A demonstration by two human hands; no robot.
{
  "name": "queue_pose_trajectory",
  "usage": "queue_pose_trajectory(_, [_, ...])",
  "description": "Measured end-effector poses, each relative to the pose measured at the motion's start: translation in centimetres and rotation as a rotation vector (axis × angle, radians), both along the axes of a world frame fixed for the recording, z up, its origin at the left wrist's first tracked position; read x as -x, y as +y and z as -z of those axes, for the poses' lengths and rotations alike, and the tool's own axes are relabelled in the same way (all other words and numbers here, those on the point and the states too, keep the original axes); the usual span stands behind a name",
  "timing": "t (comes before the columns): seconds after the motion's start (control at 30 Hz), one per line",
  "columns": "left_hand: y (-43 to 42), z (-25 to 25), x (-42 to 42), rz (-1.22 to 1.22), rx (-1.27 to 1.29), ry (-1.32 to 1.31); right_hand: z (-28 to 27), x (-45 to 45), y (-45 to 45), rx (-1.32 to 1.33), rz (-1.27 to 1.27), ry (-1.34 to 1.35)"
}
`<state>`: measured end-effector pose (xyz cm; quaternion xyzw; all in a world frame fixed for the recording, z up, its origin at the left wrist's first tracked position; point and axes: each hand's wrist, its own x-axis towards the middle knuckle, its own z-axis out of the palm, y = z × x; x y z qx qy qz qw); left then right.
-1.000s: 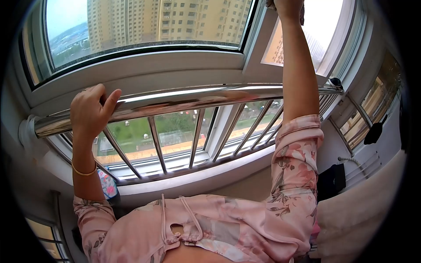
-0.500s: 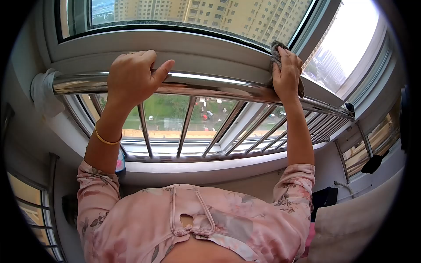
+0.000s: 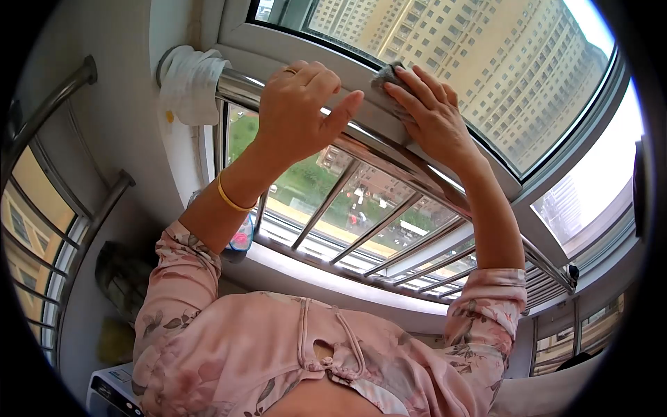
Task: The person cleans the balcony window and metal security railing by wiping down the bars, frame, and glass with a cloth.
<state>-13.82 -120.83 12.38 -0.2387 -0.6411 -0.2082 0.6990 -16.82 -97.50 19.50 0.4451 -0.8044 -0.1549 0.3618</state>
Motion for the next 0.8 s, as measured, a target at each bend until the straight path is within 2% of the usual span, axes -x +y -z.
queue_pose_trajectory(0.03, [-2.2, 0.0, -0.2, -0.051, -0.033, -0.040, -0.2, -0.6, 2.4, -0.037, 0.071, 0.013])
queue_pose_trajectory(0.17, [-9.9, 0.6, 2.1, -0.406, -0.092, 0.124, 0.2, -2.5, 9.7, -0.061, 0.336, 0.118])
queue_pose_trajectory(0.27, [-10.4, 2.0, 2.6, -0.331, -0.151, -0.208, 0.7, -0.9, 7.5, -0.136, 0.233, 0.187])
queue_pose_trajectory(0.37, [-10.5, 1.9, 3.3, -0.342, -0.144, -0.145, 0.5, 1.0, 0.2, -0.118, 0.085, 0.177])
queue_pose_trajectory(0.47, [-10.6, 1.4, 2.1, -0.301, -0.105, -0.238, -0.3, 2.2, -9.3, -0.152, -0.023, 0.183])
queue_pose_trajectory(0.53, [-10.5, 1.4, 2.0, -0.278, -0.134, -0.242, -0.3, 3.9, -14.7, -0.115, -0.182, 0.158])
queue_pose_trajectory(0.67, [-10.8, 1.6, 2.7, -0.237, -0.182, -0.109, -0.7, 5.7, -23.3, -0.179, -0.369, 0.276])
queue_pose_trajectory(0.7, [-10.9, 1.5, 2.4, -0.221, -0.178, -0.164, -1.2, 6.1, -25.0, -0.198, -0.424, 0.297])
queue_pose_trajectory(0.8, [-11.1, 1.6, 2.4, -0.229, -0.181, -0.147, -4.2, 7.3, -28.6, -0.245, -0.351, 0.507])
